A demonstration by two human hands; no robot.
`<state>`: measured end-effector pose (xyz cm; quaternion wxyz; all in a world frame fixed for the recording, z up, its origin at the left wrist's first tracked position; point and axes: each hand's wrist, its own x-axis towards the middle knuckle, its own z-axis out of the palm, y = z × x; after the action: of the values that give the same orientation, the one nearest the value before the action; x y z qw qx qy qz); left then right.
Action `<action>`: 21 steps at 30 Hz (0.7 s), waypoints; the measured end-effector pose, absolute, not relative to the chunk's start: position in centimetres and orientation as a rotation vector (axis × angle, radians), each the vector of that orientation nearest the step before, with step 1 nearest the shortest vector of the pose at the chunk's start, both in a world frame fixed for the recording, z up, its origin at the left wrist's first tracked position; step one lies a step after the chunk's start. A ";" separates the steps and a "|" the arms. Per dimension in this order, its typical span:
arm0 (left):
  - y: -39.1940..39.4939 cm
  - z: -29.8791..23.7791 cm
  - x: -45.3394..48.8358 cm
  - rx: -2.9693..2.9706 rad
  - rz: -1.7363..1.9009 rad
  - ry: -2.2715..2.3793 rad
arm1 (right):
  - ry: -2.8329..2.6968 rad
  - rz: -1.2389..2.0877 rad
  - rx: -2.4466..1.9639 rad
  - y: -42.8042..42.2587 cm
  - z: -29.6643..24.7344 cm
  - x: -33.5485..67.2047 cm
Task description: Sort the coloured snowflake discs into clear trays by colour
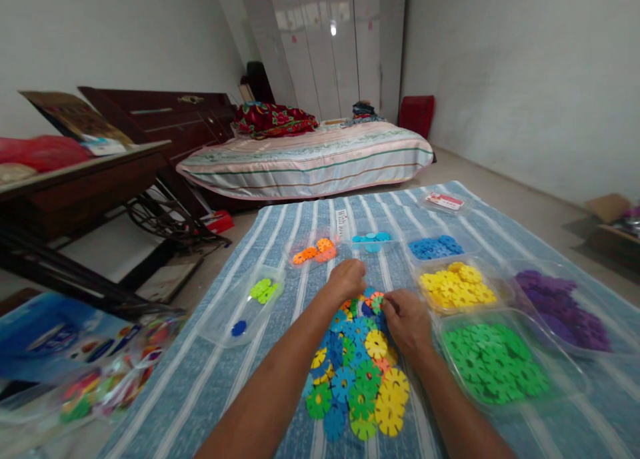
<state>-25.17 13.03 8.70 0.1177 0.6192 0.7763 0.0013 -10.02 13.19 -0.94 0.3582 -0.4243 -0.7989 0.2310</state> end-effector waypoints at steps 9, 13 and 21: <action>12.6 7.8 -25.9 1.751 -0.057 2.267 | -2.066 0.583 -1.096 13.3 -1.2 -10.0; 12.7 7.3 -26.5 1.709 0.057 2.233 | -2.056 0.593 -1.072 13.3 -1.2 -10.0; 14.5 8.1 -26.6 1.525 0.465 2.148 | -2.054 0.599 -1.072 13.3 -1.0 -10.0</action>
<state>-26.64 14.54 8.13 0.2311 0.5545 0.7813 0.1693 -10.02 13.28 -1.04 0.3656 -0.4170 -0.7988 0.2331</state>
